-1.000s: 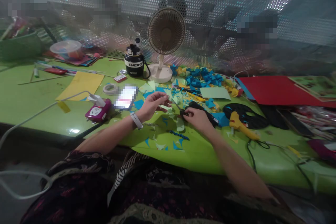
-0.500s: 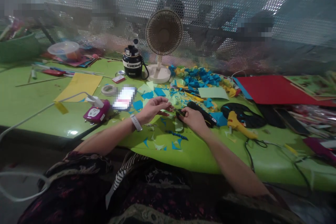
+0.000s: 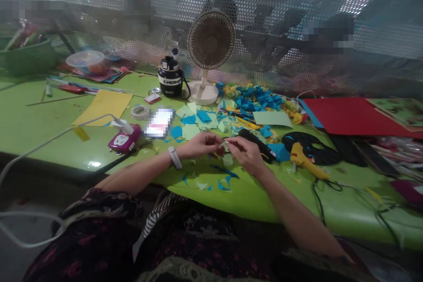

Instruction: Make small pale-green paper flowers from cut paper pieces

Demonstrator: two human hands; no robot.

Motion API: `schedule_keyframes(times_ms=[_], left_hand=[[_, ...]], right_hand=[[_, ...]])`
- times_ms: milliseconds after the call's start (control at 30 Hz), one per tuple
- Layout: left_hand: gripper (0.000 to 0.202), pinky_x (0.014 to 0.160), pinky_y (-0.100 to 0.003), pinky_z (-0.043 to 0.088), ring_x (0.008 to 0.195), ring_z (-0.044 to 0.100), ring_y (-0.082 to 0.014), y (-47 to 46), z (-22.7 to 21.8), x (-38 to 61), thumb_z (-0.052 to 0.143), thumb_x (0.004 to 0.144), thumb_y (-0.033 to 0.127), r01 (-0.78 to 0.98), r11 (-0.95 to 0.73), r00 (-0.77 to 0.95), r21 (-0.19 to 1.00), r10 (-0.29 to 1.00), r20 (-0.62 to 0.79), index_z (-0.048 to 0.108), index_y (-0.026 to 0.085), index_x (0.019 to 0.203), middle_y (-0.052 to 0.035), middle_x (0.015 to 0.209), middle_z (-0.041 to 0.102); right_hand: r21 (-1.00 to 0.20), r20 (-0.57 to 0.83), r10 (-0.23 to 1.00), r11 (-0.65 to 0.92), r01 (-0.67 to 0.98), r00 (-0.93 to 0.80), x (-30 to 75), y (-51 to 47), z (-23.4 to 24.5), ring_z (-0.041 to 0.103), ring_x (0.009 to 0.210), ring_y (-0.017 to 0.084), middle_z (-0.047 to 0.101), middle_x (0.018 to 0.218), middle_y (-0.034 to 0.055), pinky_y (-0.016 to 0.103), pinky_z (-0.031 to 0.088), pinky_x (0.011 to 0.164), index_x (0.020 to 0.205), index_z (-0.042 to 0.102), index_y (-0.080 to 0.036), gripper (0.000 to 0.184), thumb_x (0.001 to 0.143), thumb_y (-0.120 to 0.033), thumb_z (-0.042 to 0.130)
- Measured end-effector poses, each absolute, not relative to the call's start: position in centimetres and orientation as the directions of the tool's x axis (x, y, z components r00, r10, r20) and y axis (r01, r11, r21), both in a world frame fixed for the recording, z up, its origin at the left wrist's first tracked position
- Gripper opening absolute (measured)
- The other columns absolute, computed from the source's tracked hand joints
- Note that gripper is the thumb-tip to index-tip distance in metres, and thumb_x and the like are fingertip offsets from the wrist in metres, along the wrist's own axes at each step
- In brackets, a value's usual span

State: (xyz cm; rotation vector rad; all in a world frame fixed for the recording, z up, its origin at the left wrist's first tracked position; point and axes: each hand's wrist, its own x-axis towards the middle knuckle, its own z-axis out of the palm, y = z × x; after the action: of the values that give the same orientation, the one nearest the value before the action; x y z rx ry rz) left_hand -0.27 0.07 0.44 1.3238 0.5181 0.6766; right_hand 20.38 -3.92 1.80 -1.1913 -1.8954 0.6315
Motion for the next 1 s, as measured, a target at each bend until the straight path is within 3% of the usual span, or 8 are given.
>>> schedule_keyframes(times_ms=[133,300,533,767,1000], left_hand=[[0.031,0.068,-0.023,0.058,0.075,0.072,-0.0132,0.08,0.25,-0.19,0.08,0.077,0.036,-0.154,0.073,0.715,0.985,0.696,0.06,0.067,0.012,0.091,-0.0066,0.082,0.074],[0.024,0.069,-0.024,0.058,0.076,0.07,-0.0127,0.11,0.31,-0.25,0.079,0.079,0.031,-0.129,0.021,0.714,0.991,0.696,0.078,0.069,0.012,0.092,-0.0065,0.083,0.073],[0.029,0.072,-0.028,0.06,0.08,0.071,-0.0153,0.09,0.51,-0.46,0.078,0.08,0.031,-0.115,-0.003,0.714,0.993,0.695,0.085,0.07,0.012,0.101,-0.0085,0.089,0.074],[0.033,0.07,-0.028,0.061,0.085,0.072,-0.0166,0.21,0.06,-0.21,0.077,0.081,0.029,-0.155,0.086,0.705,0.984,0.707,0.049,0.064,0.014,0.109,-0.0085,0.092,0.074],[0.032,0.071,-0.029,0.06,0.089,0.072,-0.0191,-0.12,0.59,-0.31,0.077,0.082,0.029,-0.152,0.113,0.699,0.982,0.715,0.026,0.064,0.014,0.108,-0.01,0.093,0.074]], right_hand=[[-0.701,0.407,0.877,0.479,0.529,-0.255,20.23,-4.19,1.93,0.067,0.07,0.018,0.075,0.086,0.0071,0.029,0.053,0.064,0.092,0.074,-0.019,0.026,0.09,-0.037,0.056],[-0.762,0.358,0.907,0.421,0.492,-0.223,20.47,-4.04,1.81,0.061,0.047,0.014,0.073,0.073,0.0048,0.027,0.052,0.05,0.09,0.074,-0.018,0.028,0.087,-0.039,0.057],[-0.777,0.372,0.901,0.433,0.457,-0.222,20.65,-4.05,1.93,0.064,0.047,0.014,0.075,0.073,0.005,0.026,0.053,0.048,0.091,0.077,-0.016,0.026,0.084,-0.036,0.062],[-0.673,0.475,0.846,0.526,0.52,-0.242,20.36,-4.13,1.9,0.068,0.061,0.015,0.078,0.083,0.0064,0.029,0.056,0.06,0.091,0.077,-0.019,0.022,0.085,-0.034,0.062],[-0.62,0.478,0.837,0.537,0.572,-0.267,20.34,-4.17,1.97,0.066,0.06,0.015,0.078,0.082,0.0056,0.029,0.056,0.061,0.089,0.076,-0.021,0.023,0.087,-0.034,0.058]])
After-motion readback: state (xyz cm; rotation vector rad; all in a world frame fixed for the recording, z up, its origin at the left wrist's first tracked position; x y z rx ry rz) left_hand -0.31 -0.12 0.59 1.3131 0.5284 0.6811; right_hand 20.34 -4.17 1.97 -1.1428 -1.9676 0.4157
